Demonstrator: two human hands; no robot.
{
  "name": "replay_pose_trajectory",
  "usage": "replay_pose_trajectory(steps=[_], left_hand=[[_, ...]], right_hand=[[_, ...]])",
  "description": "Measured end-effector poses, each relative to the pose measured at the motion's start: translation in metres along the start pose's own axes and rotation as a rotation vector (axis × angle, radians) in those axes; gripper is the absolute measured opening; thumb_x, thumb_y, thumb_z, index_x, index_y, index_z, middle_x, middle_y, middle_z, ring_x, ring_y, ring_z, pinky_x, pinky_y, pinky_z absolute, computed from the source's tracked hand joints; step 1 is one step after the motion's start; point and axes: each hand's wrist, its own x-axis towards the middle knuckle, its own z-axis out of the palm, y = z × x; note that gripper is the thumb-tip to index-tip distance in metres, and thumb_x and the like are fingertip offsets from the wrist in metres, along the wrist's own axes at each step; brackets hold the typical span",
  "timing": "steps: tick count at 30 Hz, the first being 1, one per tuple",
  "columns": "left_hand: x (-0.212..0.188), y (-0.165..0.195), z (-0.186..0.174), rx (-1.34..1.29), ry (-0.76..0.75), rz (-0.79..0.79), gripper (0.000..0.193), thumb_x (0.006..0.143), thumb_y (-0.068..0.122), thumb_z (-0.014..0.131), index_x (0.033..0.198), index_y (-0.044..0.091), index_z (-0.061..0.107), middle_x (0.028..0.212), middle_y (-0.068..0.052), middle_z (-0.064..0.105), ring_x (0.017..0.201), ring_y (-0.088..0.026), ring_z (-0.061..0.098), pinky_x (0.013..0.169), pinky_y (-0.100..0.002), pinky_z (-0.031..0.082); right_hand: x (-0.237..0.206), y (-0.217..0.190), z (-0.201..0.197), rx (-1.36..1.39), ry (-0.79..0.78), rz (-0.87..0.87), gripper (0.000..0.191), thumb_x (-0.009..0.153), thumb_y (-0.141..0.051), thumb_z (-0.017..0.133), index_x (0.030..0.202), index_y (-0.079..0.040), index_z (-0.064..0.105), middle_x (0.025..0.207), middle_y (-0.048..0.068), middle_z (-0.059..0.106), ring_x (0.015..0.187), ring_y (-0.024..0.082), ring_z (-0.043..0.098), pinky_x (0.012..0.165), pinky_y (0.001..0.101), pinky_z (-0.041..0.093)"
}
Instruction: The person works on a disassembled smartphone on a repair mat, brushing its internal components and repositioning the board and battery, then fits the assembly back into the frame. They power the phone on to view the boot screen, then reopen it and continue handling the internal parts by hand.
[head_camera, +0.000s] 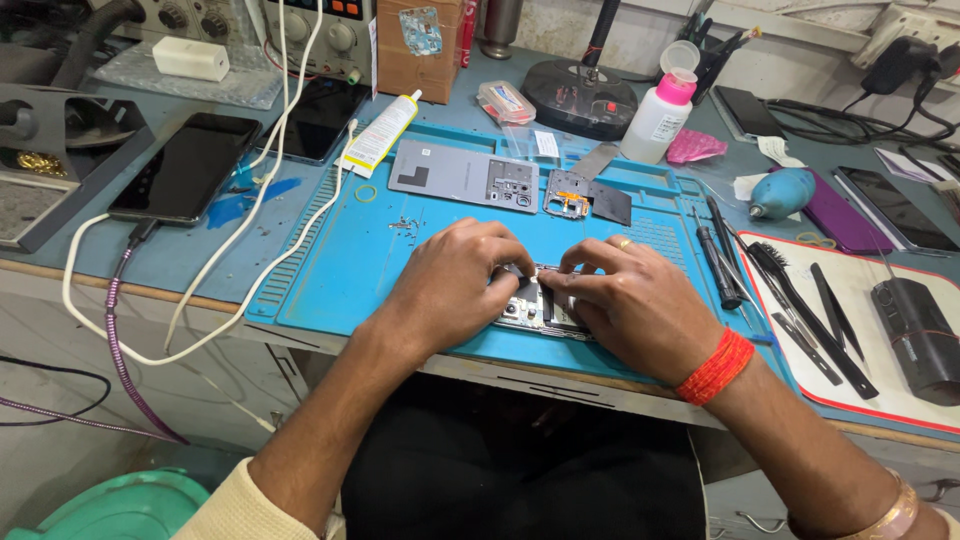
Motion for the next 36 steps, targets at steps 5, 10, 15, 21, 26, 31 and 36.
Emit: replay_pose_trajectory(steps=[5,10,15,21,26,31,36], left_hand=[[0.000,0.001,-0.001,0.007,0.003,0.022,0.019,0.082,0.011,0.062,0.090,0.011,0.079,0.098,-0.005,0.074,0.098,-0.029,0.066,0.090,-0.043,0.052],[0.000,-0.002,0.001,0.001,0.008,0.038,0.019,0.081,0.011,0.063,0.091,0.011,0.079,0.098,-0.006,0.073,0.099,-0.030,0.065,0.091,-0.044,0.051],[0.001,-0.004,0.003,-0.007,0.017,0.046,0.019,0.080,0.010,0.062,0.091,0.010,0.078,0.099,-0.008,0.073,0.100,-0.031,0.065,0.092,-0.045,0.051],[0.000,-0.005,0.002,-0.030,0.016,0.059,0.018,0.081,0.011,0.063,0.092,0.009,0.077,0.100,-0.008,0.073,0.101,-0.032,0.065,0.093,-0.045,0.050],[-0.002,-0.004,-0.001,-0.070,-0.010,0.072,0.016,0.083,0.012,0.064,0.093,0.008,0.076,0.103,-0.009,0.071,0.104,-0.030,0.065,0.095,-0.043,0.050],[-0.012,0.003,-0.009,-0.110,-0.015,0.175,0.012,0.081,0.011,0.067,0.091,0.007,0.074,0.113,-0.009,0.070,0.114,-0.030,0.063,0.103,-0.044,0.047],[-0.032,0.017,-0.012,-0.089,0.014,0.291,0.018,0.080,0.018,0.075,0.096,0.009,0.077,0.125,-0.013,0.064,0.126,-0.033,0.056,0.109,-0.049,0.038]], right_hand=[[0.007,-0.001,-0.005,-0.043,-0.077,-0.015,0.036,0.075,-0.013,0.078,0.110,-0.019,0.080,0.100,0.004,0.068,0.091,0.027,0.063,0.078,0.0420,0.051],[0.019,0.002,-0.007,-0.123,-0.053,-0.143,0.029,0.071,-0.009,0.076,0.098,-0.014,0.081,0.106,0.005,0.066,0.098,0.030,0.060,0.085,0.0413,0.052],[0.026,0.001,0.000,-0.081,0.026,-0.209,0.022,0.069,-0.003,0.072,0.088,-0.012,0.081,0.107,0.007,0.064,0.105,0.031,0.059,0.094,0.0406,0.051],[0.015,0.001,-0.001,-0.044,-0.072,-0.036,0.028,0.071,-0.007,0.074,0.097,-0.011,0.080,0.108,0.007,0.066,0.101,0.031,0.059,0.088,0.0413,0.050],[0.003,0.002,-0.009,0.120,-0.136,0.043,0.036,0.085,-0.013,0.071,0.120,-0.017,0.077,0.112,0.008,0.066,0.103,0.029,0.062,0.089,0.0415,0.050],[-0.008,0.003,-0.017,0.239,-0.163,0.111,0.049,0.085,-0.028,0.075,0.131,-0.015,0.068,0.125,0.013,0.063,0.115,0.031,0.061,0.094,0.0418,0.051],[-0.014,0.005,-0.020,0.297,-0.265,0.170,0.075,0.077,-0.039,0.081,0.144,-0.014,0.059,0.141,0.017,0.053,0.123,0.034,0.056,0.095,0.0417,0.051]])
